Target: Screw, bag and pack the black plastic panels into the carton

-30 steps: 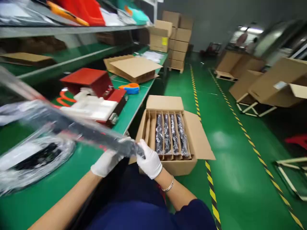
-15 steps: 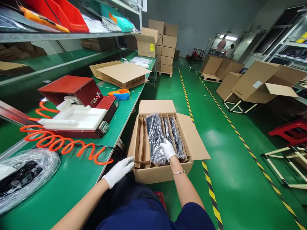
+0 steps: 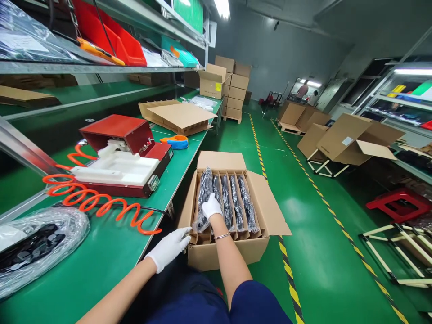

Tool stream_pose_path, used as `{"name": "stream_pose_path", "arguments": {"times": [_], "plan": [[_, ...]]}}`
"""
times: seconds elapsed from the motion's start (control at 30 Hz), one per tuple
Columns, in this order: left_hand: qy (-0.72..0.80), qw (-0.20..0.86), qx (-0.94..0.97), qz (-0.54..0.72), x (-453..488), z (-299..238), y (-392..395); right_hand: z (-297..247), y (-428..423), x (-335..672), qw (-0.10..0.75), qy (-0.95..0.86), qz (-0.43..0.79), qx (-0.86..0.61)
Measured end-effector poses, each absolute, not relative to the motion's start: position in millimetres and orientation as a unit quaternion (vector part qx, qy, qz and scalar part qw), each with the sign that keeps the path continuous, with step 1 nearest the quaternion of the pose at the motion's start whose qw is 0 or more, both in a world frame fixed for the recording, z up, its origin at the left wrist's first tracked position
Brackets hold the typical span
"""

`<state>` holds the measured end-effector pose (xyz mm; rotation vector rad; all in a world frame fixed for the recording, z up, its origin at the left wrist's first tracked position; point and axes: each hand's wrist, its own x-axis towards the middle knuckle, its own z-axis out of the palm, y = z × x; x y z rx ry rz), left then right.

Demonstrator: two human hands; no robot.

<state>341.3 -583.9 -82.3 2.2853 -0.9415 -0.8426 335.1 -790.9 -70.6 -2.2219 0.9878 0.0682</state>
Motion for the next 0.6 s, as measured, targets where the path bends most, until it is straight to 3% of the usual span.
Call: {"name": "stream_pose_path", "arguments": {"times": [0.23,0.43,0.6], "plan": [[-0.358,0.26,0.846,-0.297,340,-68,-584,-78,-791,319,0.26,0.419,0.082,-0.866],[-0.351,0.301,0.839,-0.287,340,-68,-582,-93,-748,332,0.192,0.397,0.051,-0.896],[-0.318,0.375,0.824,-0.283,347,-71,-583,-92,-744,321,0.238,0.33,0.053,-0.912]]}}
